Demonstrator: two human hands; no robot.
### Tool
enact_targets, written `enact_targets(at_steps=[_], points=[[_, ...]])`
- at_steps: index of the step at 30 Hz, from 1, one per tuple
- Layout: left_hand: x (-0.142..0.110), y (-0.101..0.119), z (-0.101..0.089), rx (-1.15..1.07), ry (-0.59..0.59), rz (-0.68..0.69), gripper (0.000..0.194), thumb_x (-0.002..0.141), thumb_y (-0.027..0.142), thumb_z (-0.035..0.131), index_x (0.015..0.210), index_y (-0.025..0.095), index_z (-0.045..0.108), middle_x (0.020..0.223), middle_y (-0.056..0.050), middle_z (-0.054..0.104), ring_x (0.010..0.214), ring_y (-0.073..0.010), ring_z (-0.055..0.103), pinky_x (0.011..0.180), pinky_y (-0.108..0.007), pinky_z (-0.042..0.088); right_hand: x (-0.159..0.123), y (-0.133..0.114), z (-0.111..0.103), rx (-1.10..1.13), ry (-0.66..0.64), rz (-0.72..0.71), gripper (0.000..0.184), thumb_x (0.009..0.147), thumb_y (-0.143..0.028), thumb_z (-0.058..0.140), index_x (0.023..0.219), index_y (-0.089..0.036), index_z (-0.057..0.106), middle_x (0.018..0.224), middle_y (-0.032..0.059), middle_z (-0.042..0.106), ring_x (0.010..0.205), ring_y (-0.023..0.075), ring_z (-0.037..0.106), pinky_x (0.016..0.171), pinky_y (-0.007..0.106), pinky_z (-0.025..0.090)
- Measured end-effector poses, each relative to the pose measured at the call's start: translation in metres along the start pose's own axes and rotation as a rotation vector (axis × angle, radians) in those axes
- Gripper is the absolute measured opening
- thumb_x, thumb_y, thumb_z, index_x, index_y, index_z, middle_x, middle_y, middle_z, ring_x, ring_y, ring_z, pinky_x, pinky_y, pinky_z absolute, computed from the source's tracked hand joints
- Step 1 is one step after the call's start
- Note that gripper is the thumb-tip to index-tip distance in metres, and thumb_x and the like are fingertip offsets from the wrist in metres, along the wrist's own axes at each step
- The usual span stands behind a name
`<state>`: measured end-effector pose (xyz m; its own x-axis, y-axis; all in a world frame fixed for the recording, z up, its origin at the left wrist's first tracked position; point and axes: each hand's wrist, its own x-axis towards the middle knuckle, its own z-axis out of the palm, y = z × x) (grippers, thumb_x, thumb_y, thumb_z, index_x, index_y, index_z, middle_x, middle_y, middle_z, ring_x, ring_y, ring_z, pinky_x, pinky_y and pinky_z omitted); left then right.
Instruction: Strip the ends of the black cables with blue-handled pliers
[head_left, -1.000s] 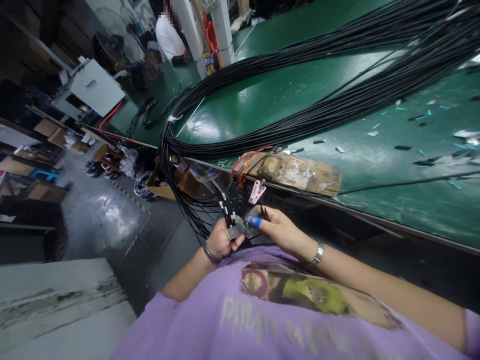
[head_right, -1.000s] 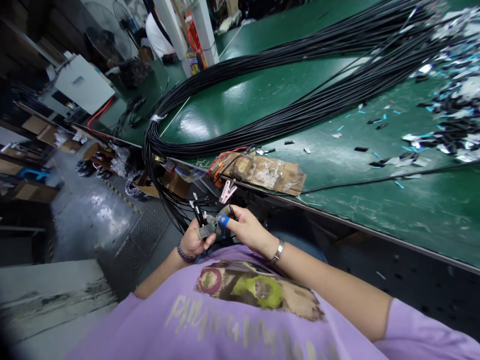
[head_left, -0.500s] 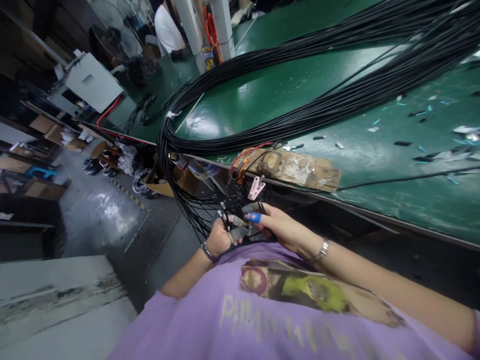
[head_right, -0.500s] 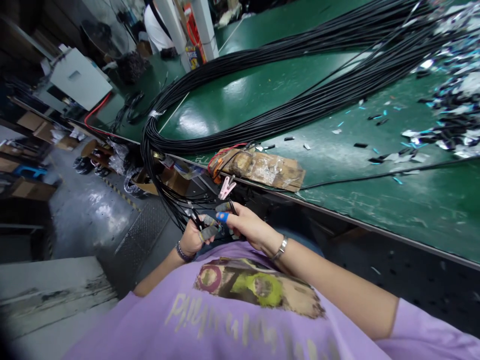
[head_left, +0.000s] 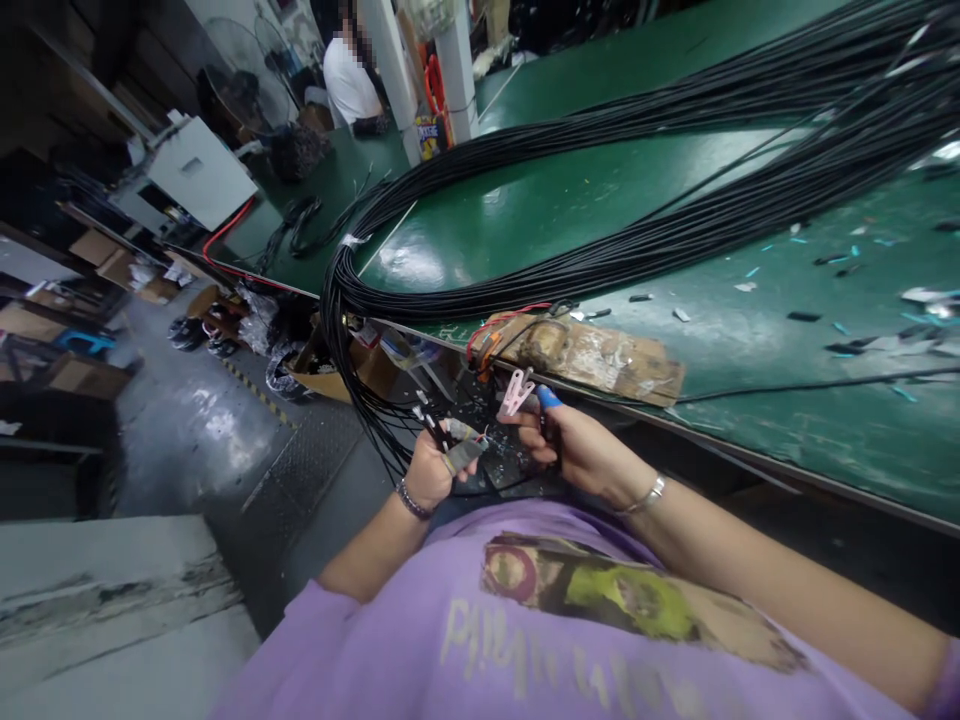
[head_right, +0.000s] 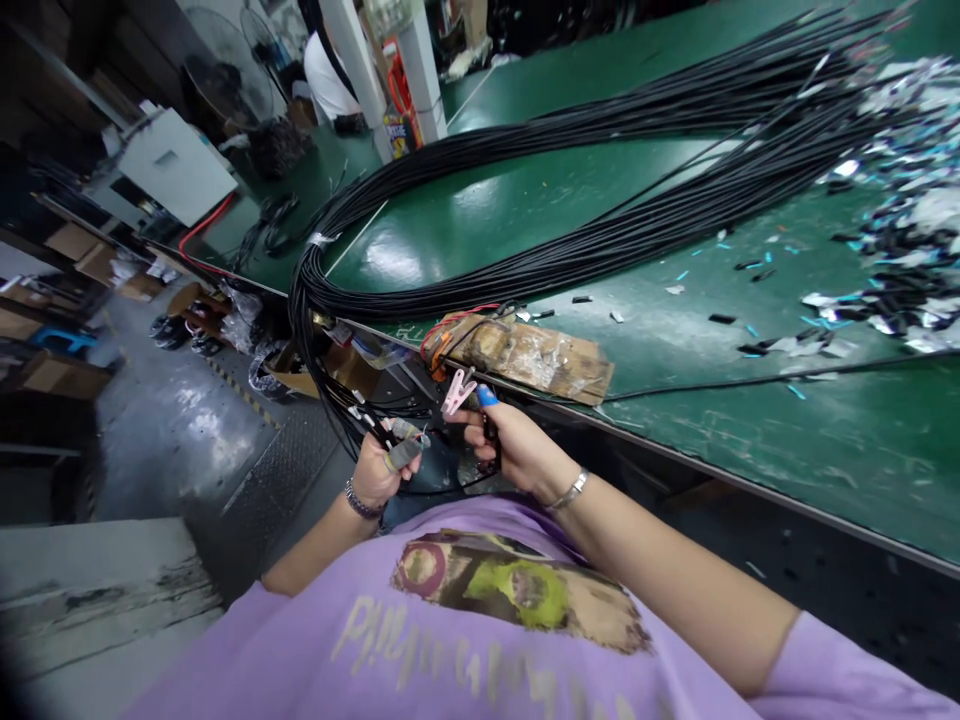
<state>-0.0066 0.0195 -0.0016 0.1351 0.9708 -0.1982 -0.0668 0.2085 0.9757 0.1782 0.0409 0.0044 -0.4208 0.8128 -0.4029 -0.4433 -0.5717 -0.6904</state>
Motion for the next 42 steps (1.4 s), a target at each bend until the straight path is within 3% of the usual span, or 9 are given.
enact_targets(at_steps=[3, 7, 10, 15, 22, 33, 39, 42], points=[[0.007, 0.009, 0.009, -0.031, -0.008, 0.005, 0.048, 0.055, 0.057, 0.075, 0.066, 0.014, 0.058, 0.041, 0.004, 0.053, 0.03, -0.0027, 0.037, 0.03, -0.015, 0.024, 0.006, -0.011, 0.009, -0.097, 0.049, -0.169, 0.043, 0.061, -0.058, 0.072, 0.062, -0.019, 0.056, 0.046, -0.0059, 0.037, 0.043, 0.0066, 0.021, 0.038, 0.022, 0.012], [0.013, 0.016, 0.018, -0.044, -0.016, 0.007, 0.047, 0.054, 0.057, 0.076, 0.064, 0.014, 0.057, 0.04, 0.005, 0.052, 0.03, -0.0025, 0.036, 0.03, -0.015, 0.023, 0.007, -0.009, 0.015, -0.298, 0.264, -0.457, 0.051, 0.062, -0.067, 0.067, 0.054, -0.019, 0.051, 0.046, -0.0051, 0.036, 0.045, 0.0078, 0.026, 0.042, 0.024, 0.018], [0.017, 0.017, 0.021, -0.032, -0.025, -0.004, 0.048, 0.055, 0.057, 0.075, 0.065, 0.014, 0.058, 0.04, 0.005, 0.052, 0.03, -0.0024, 0.036, 0.03, -0.015, 0.024, 0.011, -0.003, 0.015, -0.208, 0.227, -0.377, 0.055, 0.063, -0.073, 0.06, 0.059, -0.019, 0.055, 0.049, -0.0035, 0.042, 0.045, 0.0084, 0.029, 0.042, 0.024, 0.019], [0.021, 0.014, 0.024, -0.024, -0.03, -0.02, 0.049, 0.054, 0.058, 0.075, 0.066, 0.014, 0.058, 0.041, 0.005, 0.052, 0.03, -0.0025, 0.037, 0.03, -0.015, 0.024, 0.018, -0.004, 0.017, 0.027, 0.12, -0.262, 0.051, 0.054, -0.067, 0.071, 0.061, -0.018, 0.059, 0.057, -0.0019, 0.05, 0.046, 0.0072, 0.031, 0.041, 0.023, 0.018], [0.021, 0.009, 0.024, -0.02, -0.063, -0.018, 0.046, 0.056, 0.055, 0.075, 0.063, 0.014, 0.056, 0.042, 0.004, 0.052, 0.031, -0.0023, 0.037, 0.031, -0.015, 0.023, 0.017, -0.007, 0.02, 0.049, 0.121, -0.272, 0.046, 0.058, -0.063, 0.072, 0.061, -0.018, 0.059, 0.058, -0.0024, 0.051, 0.044, 0.0061, 0.029, 0.041, 0.024, 0.018], [0.02, 0.008, 0.024, -0.058, -0.045, -0.041, 0.048, 0.054, 0.056, 0.076, 0.065, 0.014, 0.056, 0.041, 0.005, 0.052, 0.03, -0.0025, 0.037, 0.029, -0.015, 0.023, 0.013, 0.002, 0.013, 0.148, 0.121, -0.165, 0.052, 0.05, -0.067, 0.074, 0.062, -0.018, 0.06, 0.053, -0.003, 0.05, 0.043, 0.0058, 0.031, 0.039, 0.021, 0.018], [0.006, 0.0, 0.014, -0.186, -0.024, -0.125, 0.046, 0.054, 0.052, 0.077, 0.064, 0.013, 0.054, 0.041, 0.004, 0.053, 0.026, -0.0025, 0.036, 0.026, -0.014, 0.02, -0.002, 0.022, 0.006, 0.012, 0.069, -0.067, 0.053, 0.056, -0.068, 0.069, 0.065, -0.016, 0.061, 0.054, -0.0025, 0.049, 0.042, 0.0056, 0.029, 0.039, 0.022, 0.02], [0.001, -0.002, 0.011, -0.266, -0.014, -0.15, 0.046, 0.051, 0.051, 0.078, 0.064, 0.014, 0.053, 0.04, 0.004, 0.053, 0.025, -0.0035, 0.037, 0.025, -0.014, 0.019, -0.006, 0.03, 0.01, -0.167, 0.052, -0.135, 0.046, 0.054, -0.054, 0.078, 0.076, -0.017, 0.063, 0.059, -0.0035, 0.052, 0.049, 0.0073, 0.036, 0.045, 0.022, 0.027]])
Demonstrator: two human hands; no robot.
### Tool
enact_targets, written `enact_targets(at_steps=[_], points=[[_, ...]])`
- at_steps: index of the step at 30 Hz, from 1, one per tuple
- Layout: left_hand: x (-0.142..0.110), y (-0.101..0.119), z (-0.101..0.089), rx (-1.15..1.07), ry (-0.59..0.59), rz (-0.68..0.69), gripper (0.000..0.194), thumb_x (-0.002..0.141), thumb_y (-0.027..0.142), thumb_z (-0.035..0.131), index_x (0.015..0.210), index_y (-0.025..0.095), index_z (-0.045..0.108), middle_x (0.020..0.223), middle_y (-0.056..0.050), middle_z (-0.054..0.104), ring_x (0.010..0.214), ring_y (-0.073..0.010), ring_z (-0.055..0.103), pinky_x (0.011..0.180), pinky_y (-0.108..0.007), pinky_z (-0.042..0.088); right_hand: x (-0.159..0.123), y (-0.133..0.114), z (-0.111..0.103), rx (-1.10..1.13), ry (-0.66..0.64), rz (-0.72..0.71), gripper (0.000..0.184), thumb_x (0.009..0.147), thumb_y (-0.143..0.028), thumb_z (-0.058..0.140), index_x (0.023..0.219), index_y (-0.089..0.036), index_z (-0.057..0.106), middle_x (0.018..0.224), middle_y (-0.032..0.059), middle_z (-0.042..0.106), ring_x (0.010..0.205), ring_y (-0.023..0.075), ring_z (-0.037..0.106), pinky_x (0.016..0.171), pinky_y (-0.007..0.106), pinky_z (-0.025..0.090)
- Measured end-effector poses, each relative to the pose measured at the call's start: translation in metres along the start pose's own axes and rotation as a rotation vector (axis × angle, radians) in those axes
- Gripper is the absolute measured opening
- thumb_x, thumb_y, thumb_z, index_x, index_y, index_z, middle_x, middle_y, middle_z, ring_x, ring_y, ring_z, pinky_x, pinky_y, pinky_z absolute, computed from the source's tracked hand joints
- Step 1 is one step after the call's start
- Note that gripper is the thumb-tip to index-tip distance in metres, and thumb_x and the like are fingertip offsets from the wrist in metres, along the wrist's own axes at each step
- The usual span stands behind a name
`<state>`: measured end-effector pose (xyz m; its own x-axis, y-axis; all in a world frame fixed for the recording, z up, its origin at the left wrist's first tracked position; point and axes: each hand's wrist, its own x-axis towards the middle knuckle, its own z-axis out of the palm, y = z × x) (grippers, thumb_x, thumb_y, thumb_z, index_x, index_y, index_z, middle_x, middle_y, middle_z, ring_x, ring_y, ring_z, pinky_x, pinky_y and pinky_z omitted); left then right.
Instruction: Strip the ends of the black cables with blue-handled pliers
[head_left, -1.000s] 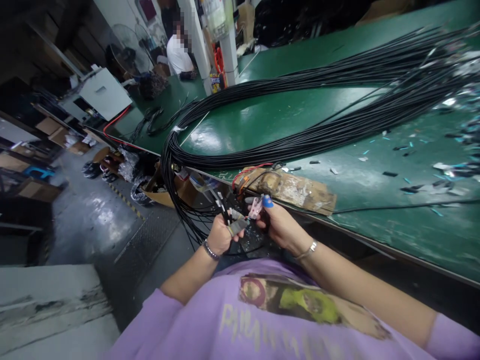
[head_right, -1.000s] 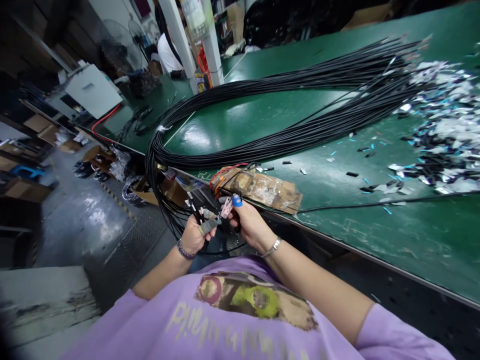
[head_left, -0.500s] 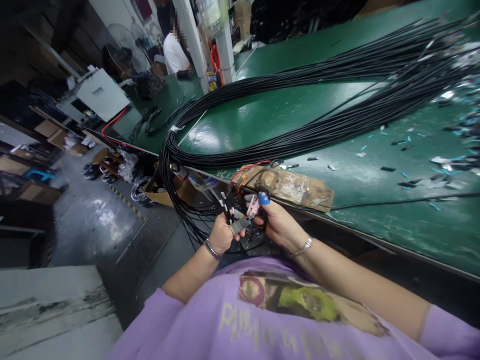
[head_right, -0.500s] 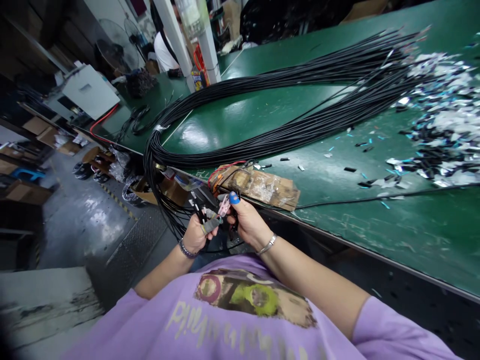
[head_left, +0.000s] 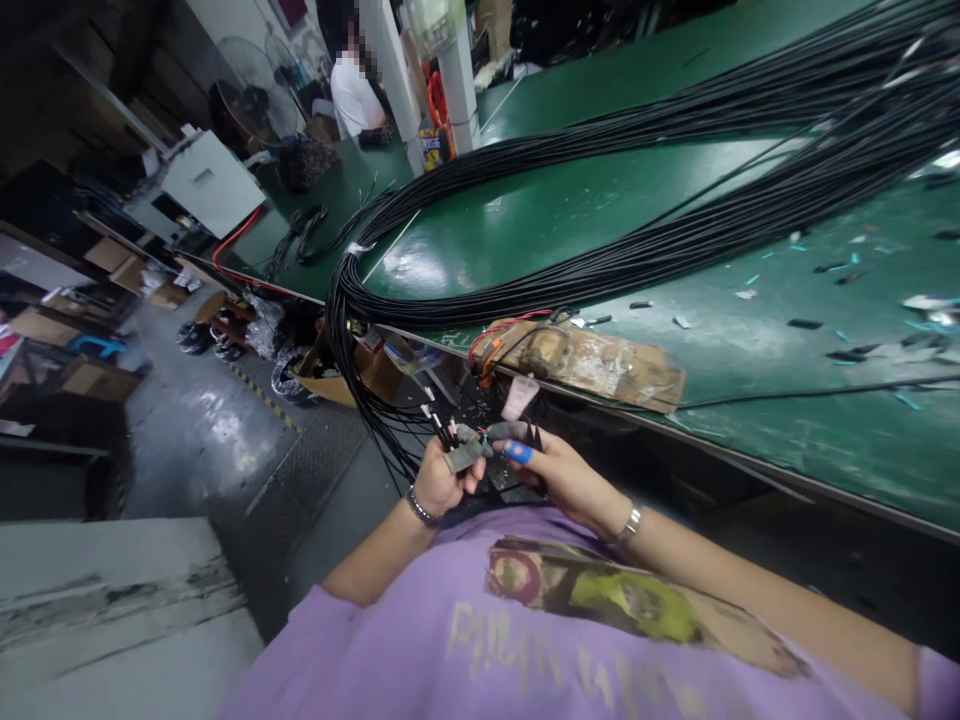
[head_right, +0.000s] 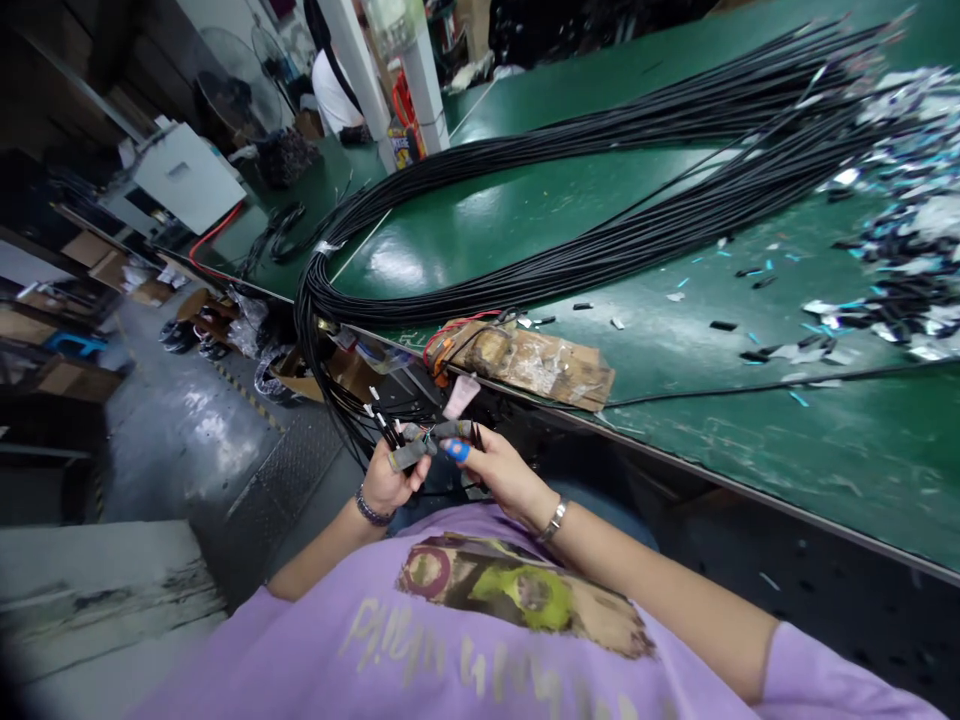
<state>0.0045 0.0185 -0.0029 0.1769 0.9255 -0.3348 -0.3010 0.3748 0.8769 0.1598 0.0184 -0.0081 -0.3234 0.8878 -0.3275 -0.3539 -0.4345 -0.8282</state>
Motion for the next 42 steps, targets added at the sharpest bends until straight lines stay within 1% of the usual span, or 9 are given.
enact_targets(at_steps=[5, 12, 17, 20, 22, 29, 36, 39, 42], points=[[-0.001, -0.004, -0.001, 0.0, -0.005, 0.042, 0.044, 0.053, 0.048, 0.078, 0.064, 0.014, 0.051, 0.039, 0.005, 0.051, 0.025, -0.0039, 0.038, 0.026, -0.014, 0.022, 0.004, 0.003, 0.01, -0.238, 0.044, -0.177, 0.037, 0.055, -0.046, 0.077, 0.072, -0.018, 0.06, 0.065, -0.0022, 0.056, 0.061, 0.012, 0.045, 0.059, 0.026, 0.038], [0.0, -0.007, -0.004, 0.138, 0.0, 0.068, 0.045, 0.057, 0.052, 0.075, 0.062, 0.014, 0.051, 0.041, 0.005, 0.051, 0.027, -0.0032, 0.038, 0.027, -0.015, 0.024, 0.002, -0.011, 0.015, -0.258, 0.05, -0.198, 0.031, 0.057, -0.042, 0.072, 0.067, -0.017, 0.057, 0.062, -0.003, 0.053, 0.059, 0.0111, 0.042, 0.059, 0.026, 0.037], [-0.002, -0.008, -0.003, 0.243, -0.013, 0.101, 0.045, 0.062, 0.053, 0.072, 0.059, 0.013, 0.052, 0.04, 0.005, 0.049, 0.028, -0.0022, 0.037, 0.029, -0.014, 0.024, -0.001, -0.017, 0.009, -0.037, -0.073, 0.067, 0.03, 0.053, -0.036, 0.072, 0.057, -0.018, 0.047, 0.047, -0.0082, 0.038, 0.045, 0.0056, 0.027, 0.043, 0.021, 0.021], [-0.004, -0.01, 0.0, 0.239, -0.032, 0.079, 0.045, 0.06, 0.054, 0.073, 0.061, 0.014, 0.053, 0.041, 0.005, 0.049, 0.029, -0.0025, 0.037, 0.029, -0.014, 0.025, -0.003, -0.017, 0.003, 0.14, -0.216, 0.257, 0.032, 0.052, -0.032, 0.072, 0.054, -0.018, 0.042, 0.045, -0.0092, 0.033, 0.042, 0.0033, 0.021, 0.041, 0.02, 0.015], [-0.005, -0.011, 0.002, 0.211, -0.035, 0.057, 0.046, 0.058, 0.054, 0.074, 0.062, 0.014, 0.053, 0.041, 0.005, 0.05, 0.028, -0.0029, 0.037, 0.028, -0.015, 0.025, -0.005, -0.016, 0.0, 0.203, -0.252, 0.295, 0.031, 0.052, -0.028, 0.072, 0.054, -0.018, 0.043, 0.046, -0.0088, 0.034, 0.042, 0.0028, 0.02, 0.041, 0.02, 0.013], [-0.004, -0.002, 0.003, 0.091, 0.078, 0.096, 0.049, 0.054, 0.055, 0.076, 0.06, 0.015, 0.05, 0.039, 0.006, 0.049, 0.027, -0.0028, 0.036, 0.028, -0.015, 0.022, -0.008, -0.011, -0.005, 0.106, -0.068, 0.153, 0.03, 0.053, -0.032, 0.075, 0.063, -0.018, 0.05, 0.047, -0.0085, 0.037, 0.044, 0.0053, 0.026, 0.042, 0.02, 0.017], [-0.007, -0.008, -0.003, 0.247, 0.02, 0.126, 0.044, 0.062, 0.053, 0.073, 0.065, 0.015, 0.053, 0.043, 0.005, 0.051, 0.03, -0.0028, 0.038, 0.031, -0.015, 0.026, -0.003, -0.015, 0.008, -0.223, 0.017, -0.105, 0.036, 0.051, -0.041, 0.079, 0.067, -0.018, 0.058, 0.059, -0.004, 0.051, 0.057, 0.0101, 0.041, 0.054, 0.025, 0.034], [-0.009, -0.008, -0.004, 0.335, 0.013, 0.129, 0.039, 0.064, 0.049, 0.072, 0.068, 0.014, 0.055, 0.045, 0.005, 0.052, 0.032, -0.0028, 0.039, 0.032, -0.015, 0.027, -0.005, -0.019, 0.009, -0.222, 0.003, -0.064, 0.037, 0.051, -0.043, 0.078, 0.062, -0.018, 0.054, 0.055, -0.0048, 0.049, 0.053, 0.0089, 0.039, 0.051, 0.024, 0.032], [-0.009, -0.007, -0.002, 0.345, 0.024, 0.107, 0.039, 0.063, 0.049, 0.073, 0.067, 0.014, 0.055, 0.044, 0.006, 0.051, 0.032, -0.0031, 0.039, 0.032, -0.015, 0.027, -0.01, -0.019, 0.002, -0.103, -0.071, 0.107, 0.038, 0.051, -0.042, 0.077, 0.057, -0.018, 0.048, 0.046, -0.0079, 0.039, 0.043, 0.0054, 0.028, 0.042, 0.021, 0.021]])
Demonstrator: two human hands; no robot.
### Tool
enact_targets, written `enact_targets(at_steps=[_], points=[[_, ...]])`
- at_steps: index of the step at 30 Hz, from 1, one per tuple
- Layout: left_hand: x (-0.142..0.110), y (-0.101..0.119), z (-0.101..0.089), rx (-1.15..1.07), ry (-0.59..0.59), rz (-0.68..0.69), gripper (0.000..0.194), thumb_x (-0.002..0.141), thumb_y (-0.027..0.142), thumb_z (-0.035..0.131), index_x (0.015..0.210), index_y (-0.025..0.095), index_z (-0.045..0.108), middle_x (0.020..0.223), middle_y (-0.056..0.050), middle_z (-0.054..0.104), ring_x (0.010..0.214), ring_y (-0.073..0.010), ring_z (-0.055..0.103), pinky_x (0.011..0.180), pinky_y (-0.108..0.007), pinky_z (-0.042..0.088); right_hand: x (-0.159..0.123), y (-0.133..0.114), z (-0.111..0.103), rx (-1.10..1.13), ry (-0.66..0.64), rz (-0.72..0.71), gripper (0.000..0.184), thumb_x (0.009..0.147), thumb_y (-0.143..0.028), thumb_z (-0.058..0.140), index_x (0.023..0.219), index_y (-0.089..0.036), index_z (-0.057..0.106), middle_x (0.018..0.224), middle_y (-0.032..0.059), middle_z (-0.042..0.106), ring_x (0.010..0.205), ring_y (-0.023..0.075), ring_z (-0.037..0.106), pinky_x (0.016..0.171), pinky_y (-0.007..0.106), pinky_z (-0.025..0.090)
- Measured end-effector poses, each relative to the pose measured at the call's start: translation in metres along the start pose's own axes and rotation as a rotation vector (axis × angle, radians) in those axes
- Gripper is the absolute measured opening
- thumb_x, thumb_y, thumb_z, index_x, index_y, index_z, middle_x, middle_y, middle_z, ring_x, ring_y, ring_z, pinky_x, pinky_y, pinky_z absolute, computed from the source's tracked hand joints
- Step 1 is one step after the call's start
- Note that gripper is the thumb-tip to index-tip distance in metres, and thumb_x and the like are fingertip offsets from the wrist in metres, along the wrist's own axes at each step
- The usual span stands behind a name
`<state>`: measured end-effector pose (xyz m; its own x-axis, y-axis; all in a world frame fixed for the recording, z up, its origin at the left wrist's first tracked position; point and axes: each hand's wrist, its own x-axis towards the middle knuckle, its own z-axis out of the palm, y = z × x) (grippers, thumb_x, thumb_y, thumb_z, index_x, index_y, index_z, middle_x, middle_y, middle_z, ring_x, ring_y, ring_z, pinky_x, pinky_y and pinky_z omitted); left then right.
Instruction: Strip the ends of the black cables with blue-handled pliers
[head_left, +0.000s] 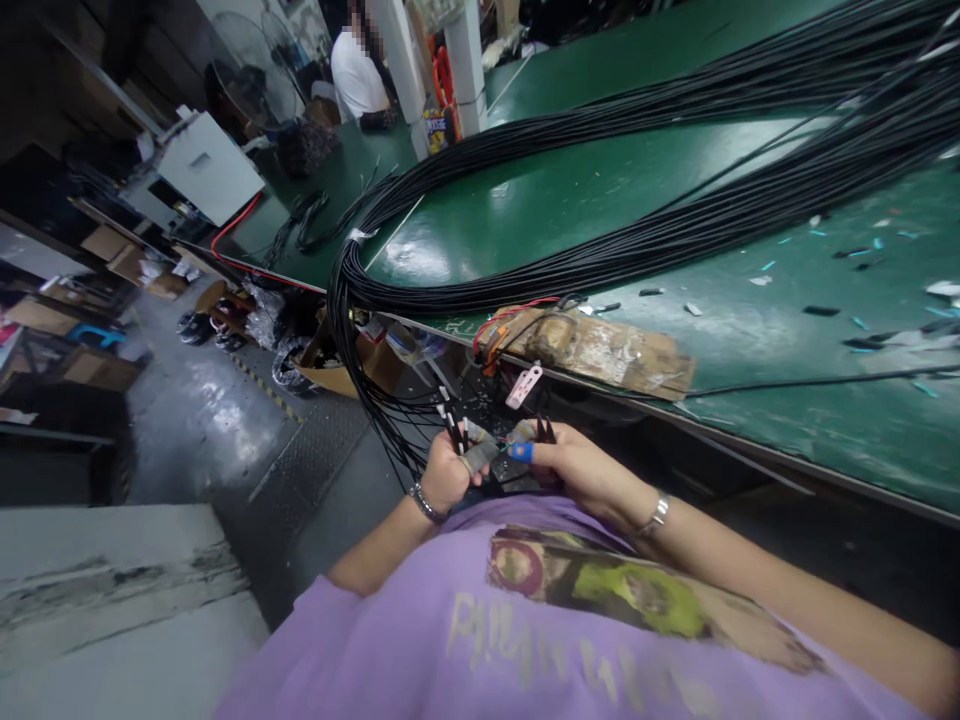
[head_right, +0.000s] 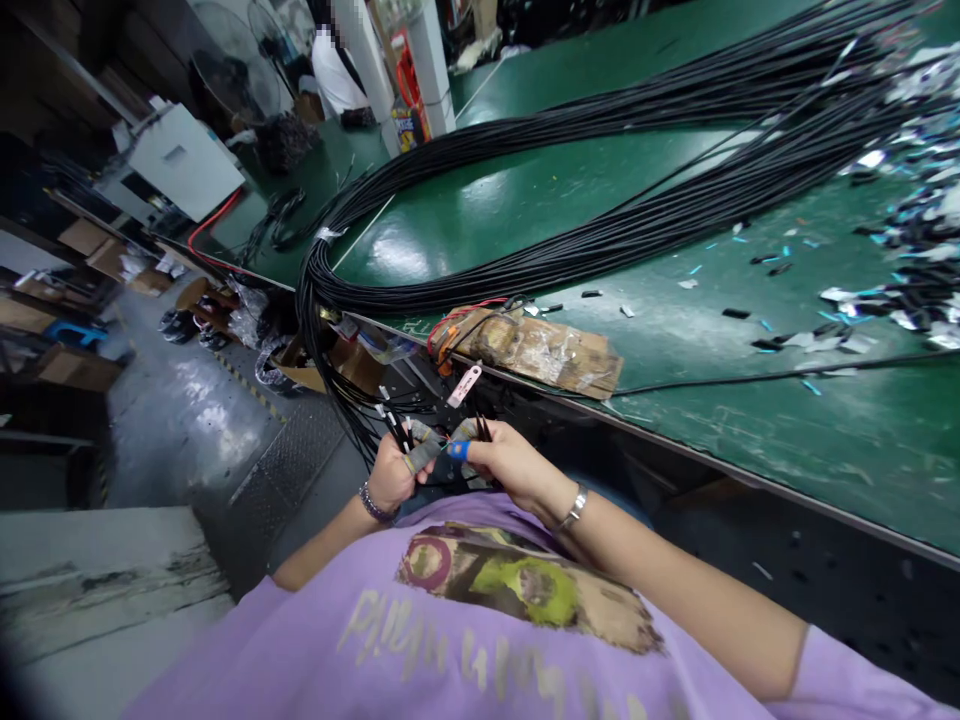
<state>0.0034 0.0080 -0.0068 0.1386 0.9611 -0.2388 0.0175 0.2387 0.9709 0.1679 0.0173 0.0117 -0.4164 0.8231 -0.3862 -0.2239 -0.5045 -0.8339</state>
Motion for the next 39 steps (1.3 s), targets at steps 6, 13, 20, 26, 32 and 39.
enact_targets(at_steps=[6, 13, 20, 26, 32, 39], points=[[0.006, 0.001, -0.002, -0.165, 0.122, -0.055, 0.046, 0.056, 0.054, 0.074, 0.061, 0.015, 0.05, 0.044, 0.005, 0.051, 0.031, -0.0037, 0.04, 0.031, -0.016, 0.024, -0.015, 0.008, -0.022, 0.101, 0.028, 0.111, 0.035, 0.051, -0.034, 0.079, 0.054, -0.019, 0.047, 0.045, -0.0073, 0.036, 0.042, 0.0047, 0.024, 0.039, 0.021, 0.016], [0.007, 0.003, -0.007, -0.346, -0.039, -0.205, 0.052, 0.046, 0.056, 0.079, 0.064, 0.011, 0.06, 0.056, -0.004, 0.064, 0.047, -0.0136, 0.06, 0.045, -0.022, 0.044, -0.025, 0.007, -0.032, 0.02, 0.167, 0.025, 0.03, 0.058, -0.037, 0.076, 0.059, -0.02, 0.05, 0.048, -0.0059, 0.035, 0.044, 0.0072, 0.026, 0.039, 0.023, 0.019], [0.011, 0.003, -0.011, -0.35, -0.014, -0.158, 0.055, 0.049, 0.056, 0.078, 0.076, 0.01, 0.066, 0.067, -0.008, 0.068, 0.059, -0.0168, 0.065, 0.058, -0.027, 0.05, -0.029, 0.003, -0.034, -0.071, 0.229, -0.043, 0.026, 0.061, -0.039, 0.071, 0.064, -0.021, 0.052, 0.047, -0.0062, 0.036, 0.043, 0.0081, 0.029, 0.041, 0.023, 0.023], [0.005, 0.0, -0.008, -0.109, -0.117, -0.152, 0.055, 0.066, 0.056, 0.067, 0.096, 0.009, 0.065, 0.046, 0.005, 0.053, 0.028, -0.002, 0.032, 0.032, -0.017, 0.019, -0.033, 0.002, -0.037, -0.648, 0.188, -0.264, 0.016, 0.069, -0.036, 0.066, 0.067, -0.022, 0.058, 0.059, 0.0007, 0.056, 0.056, 0.0153, 0.048, 0.053, 0.028, 0.041], [0.003, -0.005, -0.004, -0.241, -0.189, -0.182, 0.059, 0.054, 0.031, 0.079, 0.108, 0.016, 0.058, 0.073, 0.002, 0.062, 0.038, -0.0013, 0.041, 0.036, -0.017, 0.024, -0.033, -0.008, -0.019, -0.938, -0.062, -0.382, 0.006, 0.073, -0.027, 0.059, 0.072, -0.022, 0.062, 0.067, 0.0033, 0.063, 0.062, 0.0174, 0.055, 0.061, 0.029, 0.044], [0.001, -0.008, 0.001, -0.369, -0.236, -0.097, 0.06, 0.044, 0.006, 0.077, 0.1, 0.017, 0.061, 0.092, -0.002, 0.065, 0.078, -0.0128, 0.058, 0.069, -0.021, 0.045, -0.014, -0.006, 0.012, -1.089, 0.017, -0.496, 0.015, 0.066, -0.013, 0.051, 0.076, -0.022, 0.057, 0.071, 0.0029, 0.062, 0.065, 0.0177, 0.055, 0.061, 0.028, 0.042]])
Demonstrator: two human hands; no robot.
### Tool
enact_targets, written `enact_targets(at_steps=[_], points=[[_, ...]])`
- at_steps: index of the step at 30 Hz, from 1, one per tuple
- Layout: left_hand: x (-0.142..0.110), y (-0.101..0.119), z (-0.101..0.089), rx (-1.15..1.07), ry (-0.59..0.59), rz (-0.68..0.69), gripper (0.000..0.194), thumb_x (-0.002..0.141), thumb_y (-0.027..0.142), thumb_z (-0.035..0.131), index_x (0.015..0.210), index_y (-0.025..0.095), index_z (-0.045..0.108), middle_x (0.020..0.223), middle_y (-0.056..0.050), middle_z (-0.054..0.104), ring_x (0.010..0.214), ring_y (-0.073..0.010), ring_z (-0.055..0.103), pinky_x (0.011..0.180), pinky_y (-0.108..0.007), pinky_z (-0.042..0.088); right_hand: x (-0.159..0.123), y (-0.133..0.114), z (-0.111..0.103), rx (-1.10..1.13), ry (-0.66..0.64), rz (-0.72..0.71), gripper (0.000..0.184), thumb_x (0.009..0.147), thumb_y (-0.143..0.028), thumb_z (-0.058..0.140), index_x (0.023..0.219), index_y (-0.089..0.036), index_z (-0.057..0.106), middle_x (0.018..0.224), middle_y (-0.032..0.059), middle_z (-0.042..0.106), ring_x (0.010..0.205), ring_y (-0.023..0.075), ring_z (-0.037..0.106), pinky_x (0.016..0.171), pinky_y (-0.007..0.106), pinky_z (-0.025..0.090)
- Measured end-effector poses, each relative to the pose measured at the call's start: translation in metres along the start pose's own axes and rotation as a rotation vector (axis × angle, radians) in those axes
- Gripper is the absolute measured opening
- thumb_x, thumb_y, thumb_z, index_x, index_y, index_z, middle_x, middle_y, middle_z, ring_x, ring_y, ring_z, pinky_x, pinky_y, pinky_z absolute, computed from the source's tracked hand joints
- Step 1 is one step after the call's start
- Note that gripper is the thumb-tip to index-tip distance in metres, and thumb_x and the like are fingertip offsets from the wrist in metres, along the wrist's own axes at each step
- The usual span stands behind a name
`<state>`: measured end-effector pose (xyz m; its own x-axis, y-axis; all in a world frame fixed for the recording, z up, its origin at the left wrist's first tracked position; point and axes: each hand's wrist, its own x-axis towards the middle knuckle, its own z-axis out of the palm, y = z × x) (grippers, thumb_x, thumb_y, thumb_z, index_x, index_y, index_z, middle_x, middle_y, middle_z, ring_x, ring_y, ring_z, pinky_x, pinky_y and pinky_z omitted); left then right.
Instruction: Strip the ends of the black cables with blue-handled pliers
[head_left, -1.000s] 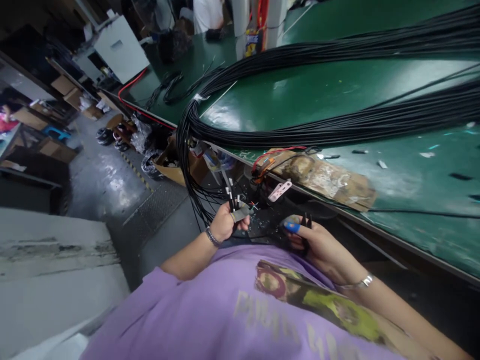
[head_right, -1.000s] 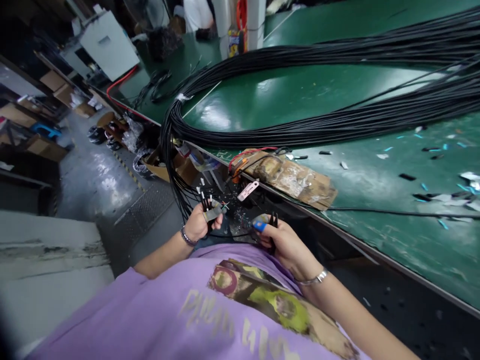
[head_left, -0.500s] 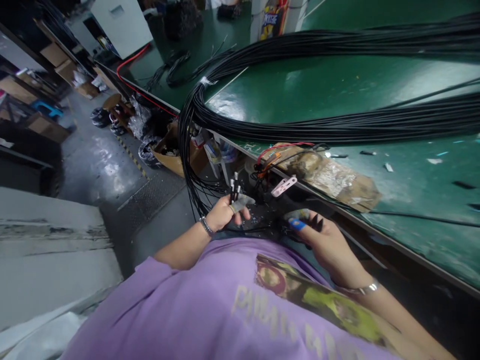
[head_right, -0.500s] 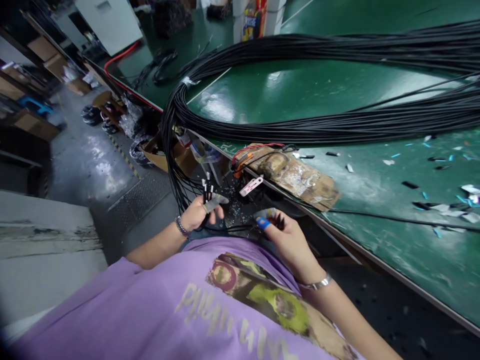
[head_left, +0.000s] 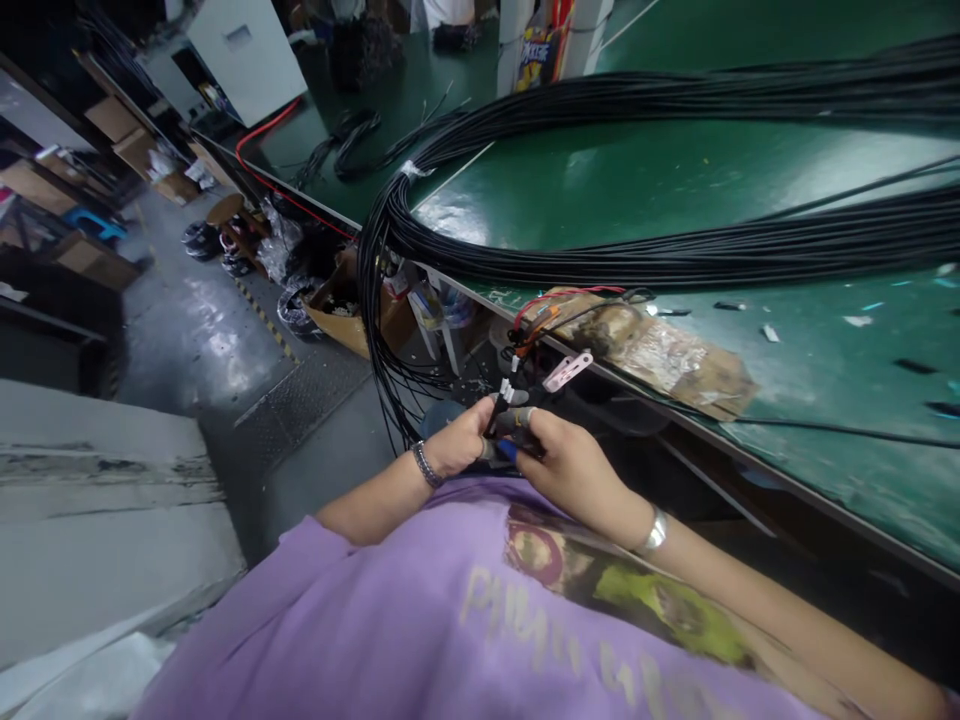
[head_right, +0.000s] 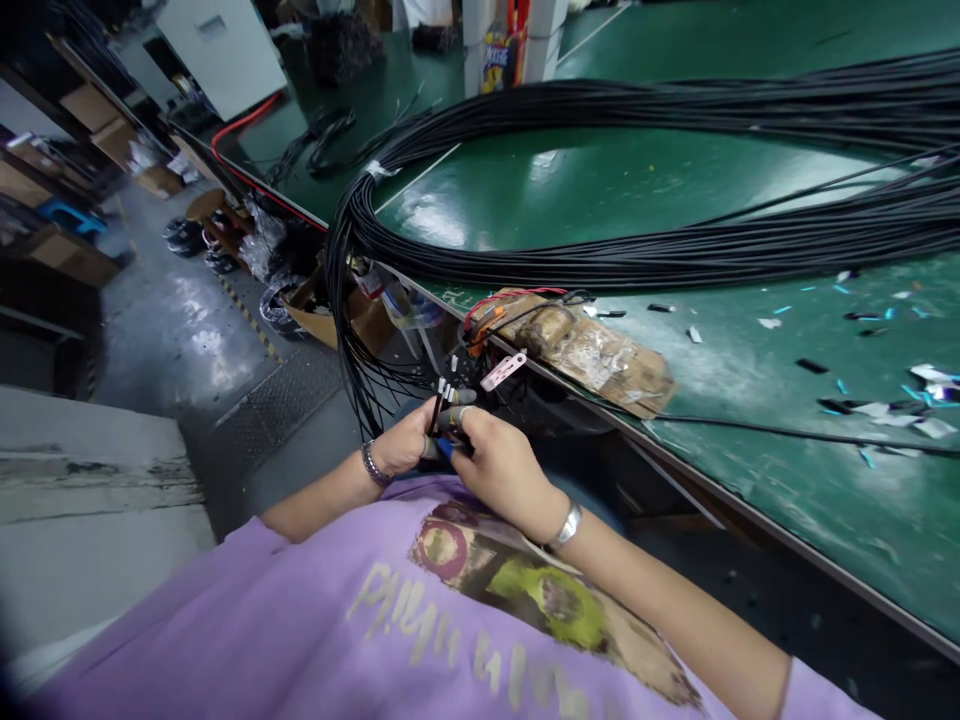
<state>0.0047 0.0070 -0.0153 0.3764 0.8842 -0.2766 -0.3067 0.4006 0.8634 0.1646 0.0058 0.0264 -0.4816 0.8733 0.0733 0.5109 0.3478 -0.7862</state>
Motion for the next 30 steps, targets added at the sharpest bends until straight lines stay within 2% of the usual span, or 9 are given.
enact_targets(at_steps=[6, 10, 13, 15, 18, 20, 23, 26, 30], points=[[-0.001, -0.002, -0.003, 0.095, -0.085, 0.006, 0.064, 0.049, 0.002, 0.07, 0.109, 0.02, 0.059, 0.096, -0.002, 0.064, 0.089, -0.0161, 0.059, 0.081, -0.025, 0.045, 0.0, 0.003, 0.013, -0.101, 0.094, 0.068, 0.006, 0.07, -0.02, 0.051, 0.068, -0.023, 0.046, 0.065, 0.0031, 0.058, 0.06, 0.0178, 0.054, 0.056, 0.028, 0.038], [0.001, -0.006, -0.007, 0.233, -0.058, 0.018, 0.071, 0.049, -0.004, 0.059, 0.116, 0.02, 0.058, 0.098, -0.001, 0.064, 0.094, -0.0173, 0.057, 0.088, -0.028, 0.044, 0.0, 0.005, 0.016, -0.132, 0.128, 0.13, 0.009, 0.069, -0.02, 0.051, 0.066, -0.023, 0.044, 0.059, 0.0013, 0.054, 0.056, 0.0168, 0.052, 0.053, 0.027, 0.035], [0.003, -0.006, -0.006, 0.311, -0.068, 0.063, 0.066, 0.049, -0.005, 0.057, 0.11, 0.019, 0.062, 0.1, -0.002, 0.065, 0.098, -0.0189, 0.056, 0.093, -0.031, 0.042, 0.0, 0.006, 0.017, -0.048, 0.125, 0.166, 0.007, 0.067, -0.019, 0.051, 0.071, -0.023, 0.048, 0.061, 0.0002, 0.056, 0.056, 0.0163, 0.053, 0.054, 0.027, 0.037], [0.003, -0.004, -0.002, 0.353, -0.096, 0.073, 0.056, 0.052, -0.002, 0.061, 0.104, 0.019, 0.065, 0.095, -0.002, 0.066, 0.094, -0.0186, 0.058, 0.091, -0.031, 0.044, -0.002, 0.005, 0.015, 0.062, 0.142, 0.158, 0.007, 0.067, -0.019, 0.052, 0.073, -0.023, 0.049, 0.064, 0.0001, 0.058, 0.058, 0.016, 0.053, 0.056, 0.027, 0.04], [-0.001, -0.001, 0.004, 0.411, -0.169, 0.025, 0.032, 0.061, 0.012, 0.069, 0.092, 0.018, 0.068, 0.078, -0.001, 0.066, 0.074, -0.0152, 0.058, 0.072, -0.026, 0.049, -0.009, 0.0, 0.008, 0.208, 0.242, 0.134, 0.004, 0.071, -0.024, 0.054, 0.072, -0.023, 0.051, 0.066, 0.0002, 0.058, 0.059, 0.0151, 0.052, 0.057, 0.027, 0.042], [-0.005, 0.001, 0.005, 0.433, -0.225, -0.041, 0.023, 0.066, 0.029, 0.072, 0.085, 0.017, 0.067, 0.069, -0.001, 0.063, 0.058, -0.0118, 0.052, 0.056, -0.023, 0.045, -0.014, -0.003, 0.001, 0.247, 0.301, 0.136, 0.006, 0.074, -0.028, 0.056, 0.073, -0.023, 0.053, 0.063, 0.0, 0.057, 0.056, 0.0145, 0.049, 0.055, 0.027, 0.041], [-0.009, 0.002, -0.001, 0.446, -0.259, -0.112, 0.04, 0.071, 0.054, 0.064, 0.076, 0.014, 0.066, 0.054, 0.0, 0.055, 0.043, -0.0076, 0.042, 0.045, -0.022, 0.035, -0.017, 0.0, -0.008, 0.277, 0.336, 0.14, 0.01, 0.076, -0.033, 0.057, 0.077, -0.023, 0.055, 0.063, 0.0005, 0.057, 0.056, 0.0151, 0.05, 0.055, 0.028, 0.042], [-0.011, 0.003, -0.01, 0.419, -0.25, -0.117, 0.057, 0.073, 0.068, 0.052, 0.066, 0.013, 0.063, 0.045, 0.001, 0.047, 0.039, -0.0062, 0.036, 0.042, -0.021, 0.028, -0.015, 0.008, -0.014, 0.281, 0.316, 0.162, 0.012, 0.077, -0.034, 0.056, 0.081, -0.023, 0.056, 0.069, 0.0023, 0.061, 0.062, 0.0169, 0.054, 0.06, 0.029, 0.044], [-0.011, 0.006, -0.013, 0.373, -0.262, -0.148, 0.064, 0.068, 0.075, 0.049, 0.06, 0.012, 0.061, 0.046, -0.001, 0.051, 0.036, -0.0052, 0.034, 0.04, -0.022, 0.021, -0.006, 0.016, -0.014, 0.347, 0.095, 0.17, 0.012, 0.075, -0.034, 0.057, 0.078, -0.022, 0.056, 0.07, 0.0024, 0.063, 0.065, 0.0175, 0.057, 0.062, 0.03, 0.046]])
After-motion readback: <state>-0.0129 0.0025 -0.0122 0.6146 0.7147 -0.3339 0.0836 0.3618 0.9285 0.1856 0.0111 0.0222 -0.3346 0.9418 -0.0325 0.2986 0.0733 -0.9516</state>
